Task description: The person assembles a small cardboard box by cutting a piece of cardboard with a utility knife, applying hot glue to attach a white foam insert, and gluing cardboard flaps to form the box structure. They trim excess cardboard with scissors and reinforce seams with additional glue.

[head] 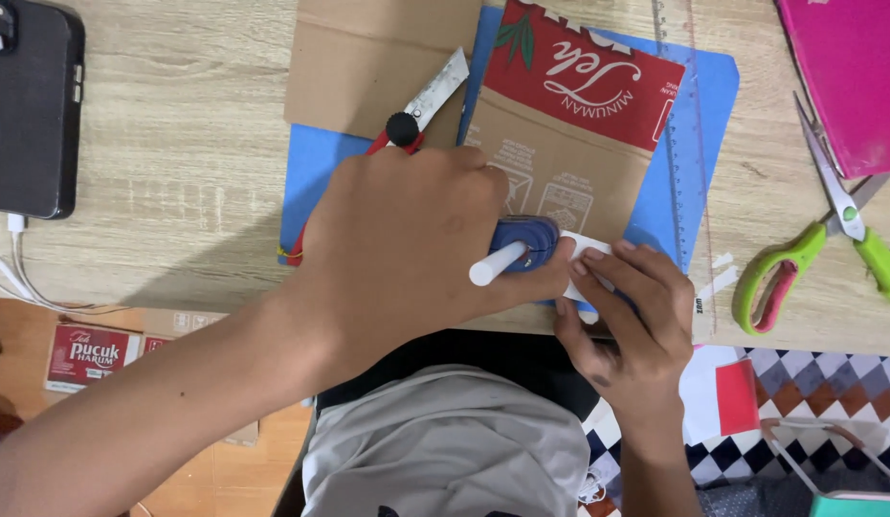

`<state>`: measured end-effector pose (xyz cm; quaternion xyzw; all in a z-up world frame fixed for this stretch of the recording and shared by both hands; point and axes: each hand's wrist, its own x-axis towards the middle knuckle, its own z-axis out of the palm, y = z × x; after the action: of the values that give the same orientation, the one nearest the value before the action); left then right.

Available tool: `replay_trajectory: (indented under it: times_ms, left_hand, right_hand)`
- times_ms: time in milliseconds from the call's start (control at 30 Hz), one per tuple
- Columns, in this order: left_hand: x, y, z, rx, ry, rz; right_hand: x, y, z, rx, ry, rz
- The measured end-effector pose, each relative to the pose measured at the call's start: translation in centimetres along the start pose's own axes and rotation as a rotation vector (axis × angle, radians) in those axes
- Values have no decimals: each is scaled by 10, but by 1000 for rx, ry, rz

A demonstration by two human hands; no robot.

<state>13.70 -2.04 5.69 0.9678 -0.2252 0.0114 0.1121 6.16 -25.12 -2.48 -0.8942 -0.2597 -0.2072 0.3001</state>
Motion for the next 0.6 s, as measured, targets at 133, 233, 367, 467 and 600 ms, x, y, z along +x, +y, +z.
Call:
replay_trajectory:
  times_ms: [133, 233, 367, 467, 600]
  left_hand:
    - [-2, -2, -4, -54, -29, -33]
    - [-2, -2, -6, -46, -77, -58]
    - [-4, -1, -7, -51, -91, -57]
    - [-6, 1, -18, -123, -197, -77]
    - [-15, 10, -24, -164, -242, -103]
  right_hand:
    - [-1, -1, 0, 13, 6, 10]
    - [0, -1, 0, 8, 3, 24]
    - [1, -1, 1, 6, 9, 1]
    - [1, 0, 1, 3, 12, -2]
    - [3, -2, 1, 4, 13, -4]
